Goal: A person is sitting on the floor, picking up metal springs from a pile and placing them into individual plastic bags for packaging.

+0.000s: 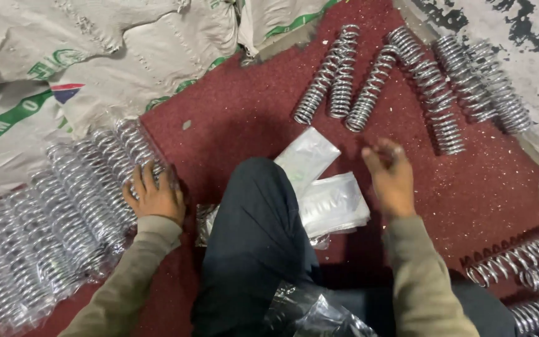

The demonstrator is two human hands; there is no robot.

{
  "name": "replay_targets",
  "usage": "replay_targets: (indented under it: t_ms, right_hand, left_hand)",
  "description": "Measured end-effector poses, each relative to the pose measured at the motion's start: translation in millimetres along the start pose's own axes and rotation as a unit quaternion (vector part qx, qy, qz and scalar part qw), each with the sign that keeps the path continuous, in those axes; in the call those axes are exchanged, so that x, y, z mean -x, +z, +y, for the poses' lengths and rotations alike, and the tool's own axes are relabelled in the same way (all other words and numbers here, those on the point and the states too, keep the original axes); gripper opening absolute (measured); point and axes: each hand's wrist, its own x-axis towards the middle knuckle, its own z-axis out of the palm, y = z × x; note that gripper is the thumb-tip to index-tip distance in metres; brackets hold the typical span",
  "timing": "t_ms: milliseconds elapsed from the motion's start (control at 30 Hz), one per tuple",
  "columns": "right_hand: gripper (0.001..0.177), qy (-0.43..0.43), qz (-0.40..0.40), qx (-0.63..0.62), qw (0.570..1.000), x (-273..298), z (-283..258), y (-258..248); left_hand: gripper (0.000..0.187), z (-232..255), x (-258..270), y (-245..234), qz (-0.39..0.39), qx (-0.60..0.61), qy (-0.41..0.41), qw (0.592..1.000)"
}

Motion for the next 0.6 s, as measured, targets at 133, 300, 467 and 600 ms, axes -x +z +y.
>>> replay_targets:
  t_ms: [133,300,467,600]
  right_hand:
    - [0.091,0.047,0.049,0.000,0.998,-120.6,29.4,57.2]
    - [0.042,0.156,-0.097,-0.090,0.979,-115.2,-11.5,27.7]
    - [0.038,0.196,-0.074,-0.359,0.910,-25.9,32.7,-54.7]
    - [0.067,0.128,-0.049,-0.300,0.944,97.4,1.5,-75.4]
  left_hand:
    - [0.040,104.6,16.1,-106.7,0.103,0.213,0.159,0.959]
    - [0.017,203.7,137.8,-115.1,-0.026,0.397,0.478,0.783]
    - [0.023,200.3,117.7,-114.9,-0.193,0.501,0.362,0.762]
    - [0.011,184.5,80.3,-135.2,-0.379,0.623,-0.050,0.683]
